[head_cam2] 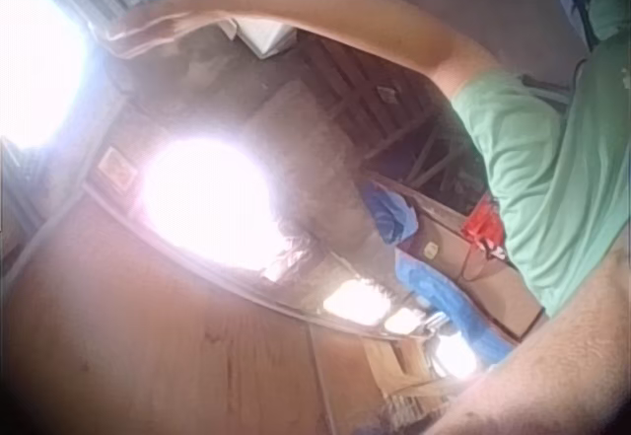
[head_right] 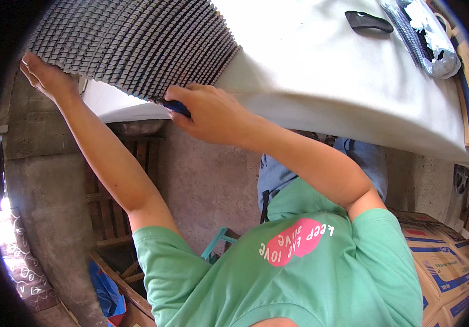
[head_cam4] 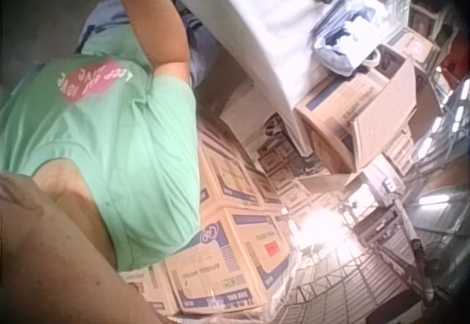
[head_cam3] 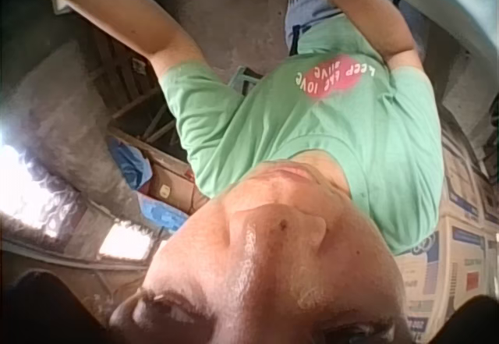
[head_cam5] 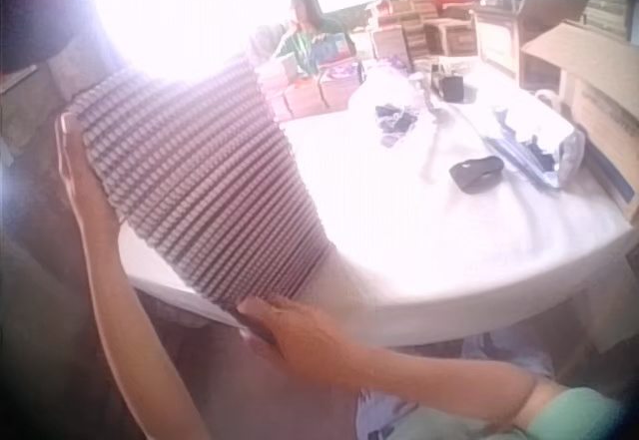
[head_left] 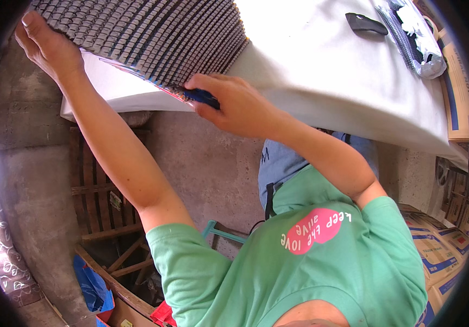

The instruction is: The person uses shears to trim the ends of spiral bindings on a stack of notebooks, then picks up the stack and organizes them on a table.

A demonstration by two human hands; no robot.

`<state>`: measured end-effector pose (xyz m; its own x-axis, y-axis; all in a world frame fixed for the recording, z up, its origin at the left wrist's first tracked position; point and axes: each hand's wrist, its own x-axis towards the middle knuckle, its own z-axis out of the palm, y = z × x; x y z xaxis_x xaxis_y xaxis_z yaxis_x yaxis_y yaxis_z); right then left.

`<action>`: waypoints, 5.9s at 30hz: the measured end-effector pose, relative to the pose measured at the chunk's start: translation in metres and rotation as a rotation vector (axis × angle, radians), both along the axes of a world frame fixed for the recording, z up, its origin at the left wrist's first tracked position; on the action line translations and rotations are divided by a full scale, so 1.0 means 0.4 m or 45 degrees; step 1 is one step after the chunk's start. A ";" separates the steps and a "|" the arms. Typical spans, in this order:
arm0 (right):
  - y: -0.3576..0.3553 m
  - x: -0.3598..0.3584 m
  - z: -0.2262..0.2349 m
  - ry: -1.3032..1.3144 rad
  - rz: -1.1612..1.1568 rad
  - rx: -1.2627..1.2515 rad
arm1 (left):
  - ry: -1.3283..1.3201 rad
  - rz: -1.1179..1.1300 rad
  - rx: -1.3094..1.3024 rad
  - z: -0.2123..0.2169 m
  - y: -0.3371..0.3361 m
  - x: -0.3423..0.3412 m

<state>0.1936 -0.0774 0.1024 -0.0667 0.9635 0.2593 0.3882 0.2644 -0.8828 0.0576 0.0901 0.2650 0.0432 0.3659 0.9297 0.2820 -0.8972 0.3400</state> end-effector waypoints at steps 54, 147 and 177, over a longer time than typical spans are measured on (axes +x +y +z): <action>0.032 -0.008 0.010 -0.305 -0.288 0.627 | -0.035 -0.013 -0.013 0.004 0.003 0.001; 0.048 0.047 0.159 0.400 0.195 -0.034 | -0.037 -0.081 0.115 0.014 -0.009 0.020; 0.043 -0.003 0.185 -0.551 -0.523 0.935 | 0.023 0.052 0.248 0.012 -0.008 0.014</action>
<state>0.1925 -0.0601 0.1764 0.0088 0.5384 0.8426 0.8294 0.4669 -0.3069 0.0633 0.0868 0.2697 0.0492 0.1813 0.9822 0.3237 -0.9332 0.1561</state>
